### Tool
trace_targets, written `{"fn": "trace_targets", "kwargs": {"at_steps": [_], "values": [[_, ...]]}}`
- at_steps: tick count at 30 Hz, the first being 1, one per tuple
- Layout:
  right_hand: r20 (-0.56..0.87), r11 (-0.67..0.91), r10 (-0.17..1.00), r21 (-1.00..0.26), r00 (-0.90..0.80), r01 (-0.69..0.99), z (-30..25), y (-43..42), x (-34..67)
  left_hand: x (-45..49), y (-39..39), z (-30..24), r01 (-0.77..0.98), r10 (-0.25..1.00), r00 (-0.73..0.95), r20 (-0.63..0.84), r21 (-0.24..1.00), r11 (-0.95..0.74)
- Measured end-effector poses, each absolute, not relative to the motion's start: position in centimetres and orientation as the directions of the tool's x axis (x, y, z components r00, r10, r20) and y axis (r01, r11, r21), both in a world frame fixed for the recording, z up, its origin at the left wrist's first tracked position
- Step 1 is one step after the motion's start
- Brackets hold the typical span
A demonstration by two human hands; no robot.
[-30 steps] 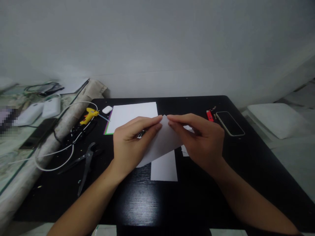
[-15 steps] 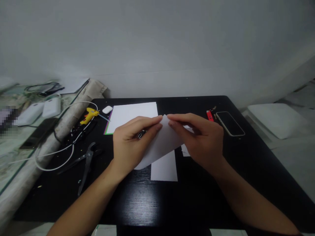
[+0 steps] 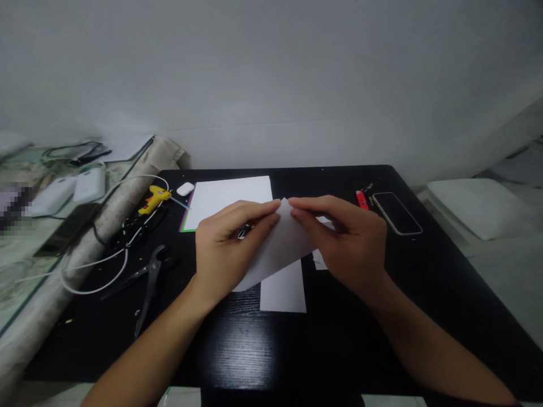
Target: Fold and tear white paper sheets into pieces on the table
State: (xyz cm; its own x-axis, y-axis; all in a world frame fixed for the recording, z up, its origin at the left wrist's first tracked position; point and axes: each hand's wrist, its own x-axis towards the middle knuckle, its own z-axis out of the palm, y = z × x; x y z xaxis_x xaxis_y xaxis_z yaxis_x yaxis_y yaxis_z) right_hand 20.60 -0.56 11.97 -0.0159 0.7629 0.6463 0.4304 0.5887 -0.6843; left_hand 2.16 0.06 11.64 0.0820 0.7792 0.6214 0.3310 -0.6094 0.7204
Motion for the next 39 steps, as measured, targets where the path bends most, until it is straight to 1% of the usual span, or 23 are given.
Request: {"fn": "trace_targets", "kwargs": {"at_steps": [16, 22, 28, 33, 39], "values": [[0.648, 0.586, 0.761, -0.682, -0.009, 0.437, 11.94, -0.61, 20.53, 2.21, 0.03, 11.65, 0.339, 0.770, 0.079, 0.633, 0.710, -0.618], [0.645, 0.591, 0.764, -0.688, -0.018, 0.421, 11.99, -0.57, 20.60, 2.21, -0.03, 11.62, 0.323, 0.777, 0.069, 0.625, 0.723, -0.610], [0.643, 0.587, 0.765, -0.683, -0.023, 0.434, 11.96, -0.49, 20.68, 1.79, -0.01, 11.65, 0.344, 0.827, 0.075, 0.558, 0.764, -0.546], [0.658, 0.614, 0.752, -0.669, -0.051, 0.418, 11.92, -0.42, 20.66, 1.55, 0.35, 11.91, 0.293, 0.862, 0.089, 0.500, 0.813, -0.502], [0.681, 0.652, 0.727, -0.644, -0.091, 0.400, 11.99, -0.40, 20.60, 1.55, 0.59, 12.12, 0.274, 0.881, 0.138, 0.452, 0.837, -0.473]]}}
